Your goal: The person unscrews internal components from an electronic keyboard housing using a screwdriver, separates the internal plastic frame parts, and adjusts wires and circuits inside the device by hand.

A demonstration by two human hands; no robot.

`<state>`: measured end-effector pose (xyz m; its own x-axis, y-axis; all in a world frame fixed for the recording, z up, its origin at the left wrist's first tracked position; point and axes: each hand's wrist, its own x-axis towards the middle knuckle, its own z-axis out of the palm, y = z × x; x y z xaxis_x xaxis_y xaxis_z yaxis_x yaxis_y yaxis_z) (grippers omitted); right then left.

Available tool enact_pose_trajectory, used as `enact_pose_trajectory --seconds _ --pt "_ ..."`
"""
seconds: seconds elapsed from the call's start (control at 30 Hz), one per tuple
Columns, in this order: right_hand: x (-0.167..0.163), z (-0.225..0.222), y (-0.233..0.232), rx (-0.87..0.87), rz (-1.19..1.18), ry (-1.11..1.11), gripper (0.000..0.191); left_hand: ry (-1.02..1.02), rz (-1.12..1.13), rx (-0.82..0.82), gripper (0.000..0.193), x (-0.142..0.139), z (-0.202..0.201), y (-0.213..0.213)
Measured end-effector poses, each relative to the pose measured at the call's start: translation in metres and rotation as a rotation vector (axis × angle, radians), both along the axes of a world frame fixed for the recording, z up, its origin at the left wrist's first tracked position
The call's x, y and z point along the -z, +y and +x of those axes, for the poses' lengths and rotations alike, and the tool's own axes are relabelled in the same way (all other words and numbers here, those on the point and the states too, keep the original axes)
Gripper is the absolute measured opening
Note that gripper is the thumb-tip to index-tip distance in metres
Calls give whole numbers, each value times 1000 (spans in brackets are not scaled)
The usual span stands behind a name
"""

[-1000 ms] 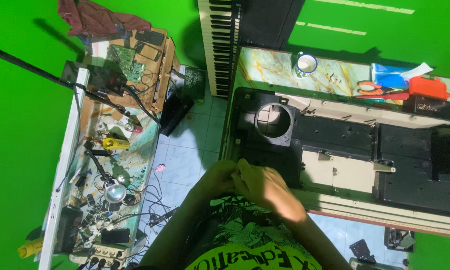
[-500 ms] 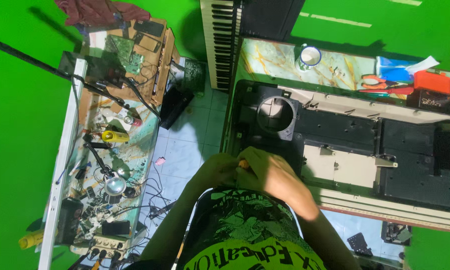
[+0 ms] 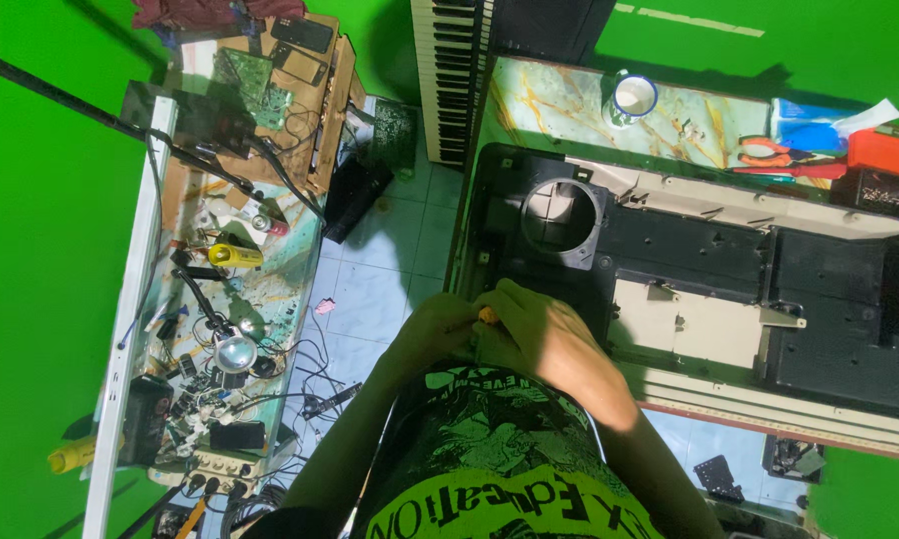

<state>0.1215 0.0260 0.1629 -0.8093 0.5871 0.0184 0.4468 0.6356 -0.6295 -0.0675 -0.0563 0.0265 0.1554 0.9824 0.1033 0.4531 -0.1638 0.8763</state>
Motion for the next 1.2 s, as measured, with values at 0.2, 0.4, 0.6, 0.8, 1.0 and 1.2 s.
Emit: enact_pose_trajectory --seconds 0.2,0.4,0.6,0.8,1.0,1.2 --pt "-12 0 -1 7 -18 -54 23 -27 118 54 25 0 -5 1" --pt "6 2 -1 -12 -4 14 22 22 87 4 17 17 -1 0" --pt "8 3 -3 -16 -12 -38 23 16 80 29 23 16 0 -1" --pt "-1 -2 -1 -10 -46 -49 20 -10 27 -8 20 4 0 -3" --pt "-1 1 -2 -19 18 1 19 -24 83 28 21 6 -1 -2" --pt "5 0 -4 -24 -27 8 20 -1 56 15 16 8 0 -3"
